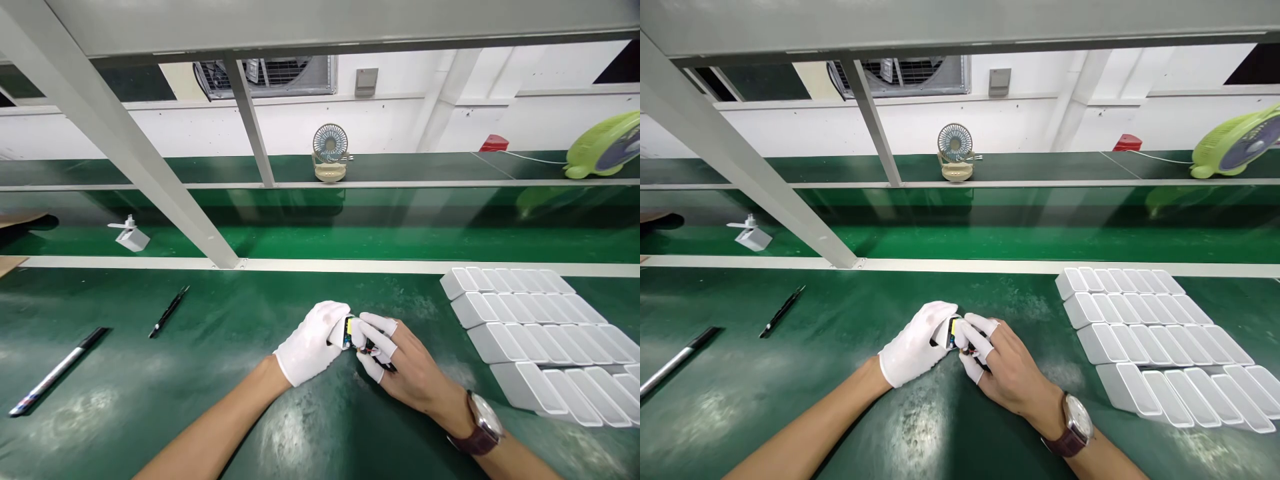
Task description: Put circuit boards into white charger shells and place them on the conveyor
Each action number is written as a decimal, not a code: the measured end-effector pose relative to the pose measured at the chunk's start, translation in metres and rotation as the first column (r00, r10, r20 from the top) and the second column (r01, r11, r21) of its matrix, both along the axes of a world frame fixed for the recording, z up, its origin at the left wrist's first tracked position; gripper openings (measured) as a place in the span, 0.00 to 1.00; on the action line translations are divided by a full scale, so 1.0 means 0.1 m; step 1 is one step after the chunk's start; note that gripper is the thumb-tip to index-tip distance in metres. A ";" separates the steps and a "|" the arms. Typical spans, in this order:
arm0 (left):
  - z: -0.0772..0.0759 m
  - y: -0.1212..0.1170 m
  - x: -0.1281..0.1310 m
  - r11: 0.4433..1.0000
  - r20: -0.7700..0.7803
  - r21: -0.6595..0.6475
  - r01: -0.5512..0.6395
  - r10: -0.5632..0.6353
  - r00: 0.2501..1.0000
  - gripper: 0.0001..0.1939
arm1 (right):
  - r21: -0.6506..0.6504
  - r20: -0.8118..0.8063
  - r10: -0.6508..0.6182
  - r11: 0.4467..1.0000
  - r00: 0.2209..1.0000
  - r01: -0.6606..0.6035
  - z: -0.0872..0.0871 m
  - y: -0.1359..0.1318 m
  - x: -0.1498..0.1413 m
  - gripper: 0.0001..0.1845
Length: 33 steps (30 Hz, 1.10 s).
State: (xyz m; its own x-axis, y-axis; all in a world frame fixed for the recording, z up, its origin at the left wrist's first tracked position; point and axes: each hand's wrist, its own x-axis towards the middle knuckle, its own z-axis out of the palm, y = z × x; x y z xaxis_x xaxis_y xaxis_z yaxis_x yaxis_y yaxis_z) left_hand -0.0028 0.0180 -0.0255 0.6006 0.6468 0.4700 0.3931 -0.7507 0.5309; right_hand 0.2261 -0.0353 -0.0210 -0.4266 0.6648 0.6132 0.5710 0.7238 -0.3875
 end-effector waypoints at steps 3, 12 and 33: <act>-0.01 0.00 0.00 1.000 -0.003 -0.005 0.000 0.000 1.000 0.37 | 0.004 0.004 -0.005 1.000 1.000 0.005 0.00 0.00 0.00 0.36; -0.01 0.00 0.01 1.000 -0.011 -0.028 -0.006 0.005 1.000 0.35 | 0.008 0.007 -0.011 1.000 1.000 0.011 -0.01 0.00 0.01 0.37; 0.21 -0.04 0.09 0.999 -0.093 0.025 -0.022 0.024 0.995 0.19 | -0.187 -0.029 0.010 0.982 1.000 -0.016 -0.05 -0.07 -0.06 0.36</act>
State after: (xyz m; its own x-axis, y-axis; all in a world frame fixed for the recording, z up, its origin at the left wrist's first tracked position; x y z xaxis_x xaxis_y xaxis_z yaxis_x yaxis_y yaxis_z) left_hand 0.0062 0.0141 -0.0041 0.6274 0.6504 0.4282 0.4575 -0.7529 0.4732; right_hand 0.2201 -0.0418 -0.0261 -0.4207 0.7634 0.4902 0.5492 0.6444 -0.5321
